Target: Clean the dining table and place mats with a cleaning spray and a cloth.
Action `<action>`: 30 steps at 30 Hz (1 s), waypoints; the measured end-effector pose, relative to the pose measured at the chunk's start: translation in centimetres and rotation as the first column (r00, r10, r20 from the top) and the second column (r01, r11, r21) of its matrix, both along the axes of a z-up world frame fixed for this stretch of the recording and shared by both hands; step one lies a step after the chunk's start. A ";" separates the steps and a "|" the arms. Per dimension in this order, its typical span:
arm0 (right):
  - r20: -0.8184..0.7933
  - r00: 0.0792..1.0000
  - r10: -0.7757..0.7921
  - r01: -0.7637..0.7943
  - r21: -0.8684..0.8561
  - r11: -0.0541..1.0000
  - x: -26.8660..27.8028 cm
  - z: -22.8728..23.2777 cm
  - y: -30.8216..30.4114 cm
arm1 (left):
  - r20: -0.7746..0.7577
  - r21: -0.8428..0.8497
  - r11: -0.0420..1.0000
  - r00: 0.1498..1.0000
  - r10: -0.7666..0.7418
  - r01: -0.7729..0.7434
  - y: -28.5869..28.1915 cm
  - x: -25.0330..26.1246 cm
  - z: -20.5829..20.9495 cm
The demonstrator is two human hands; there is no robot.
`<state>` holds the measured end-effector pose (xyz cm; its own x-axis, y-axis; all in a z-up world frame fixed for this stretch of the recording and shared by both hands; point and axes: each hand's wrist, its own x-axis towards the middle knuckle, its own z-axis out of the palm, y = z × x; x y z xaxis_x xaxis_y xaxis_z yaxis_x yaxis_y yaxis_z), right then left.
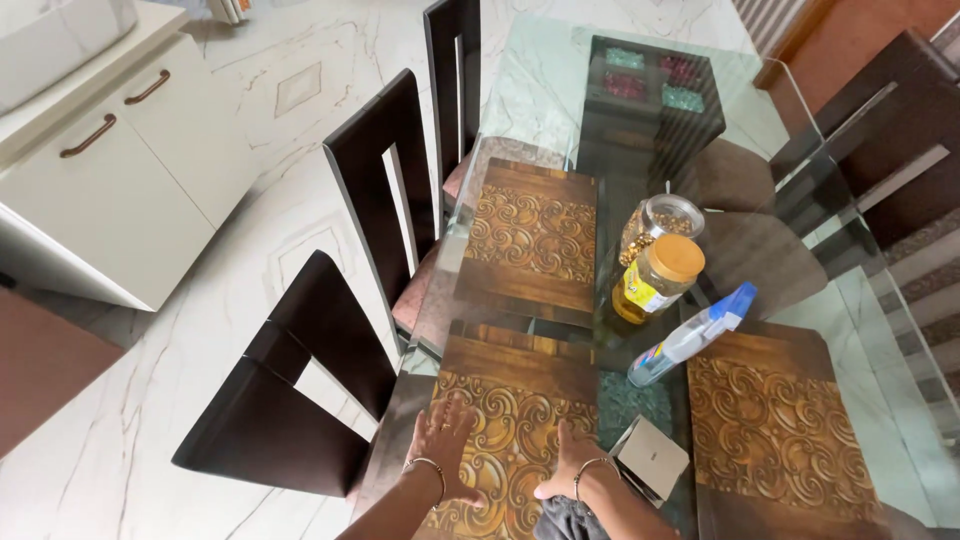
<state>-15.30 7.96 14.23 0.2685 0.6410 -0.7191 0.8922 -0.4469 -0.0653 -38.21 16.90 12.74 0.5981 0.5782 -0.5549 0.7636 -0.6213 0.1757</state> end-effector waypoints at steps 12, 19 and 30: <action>0.001 1.000 -0.013 0.013 -0.008 1.000 -0.5 -0.8 0.1 | -0.003 -0.025 1.000 1.000 0.009 -0.009 0.1 -0.2 1.2; -0.190 0.981 -0.050 0.101 0.274 0.957 2.2 8.5 -3.2 | 0.196 0.176 0.983 0.980 0.009 -0.044 -0.4 3.1 -2.2; -0.267 0.950 -0.164 0.313 0.778 0.545 25.8 17.4 -15.6 | 0.704 0.022 0.986 0.697 -0.134 0.168 -9.4 20.0 2.9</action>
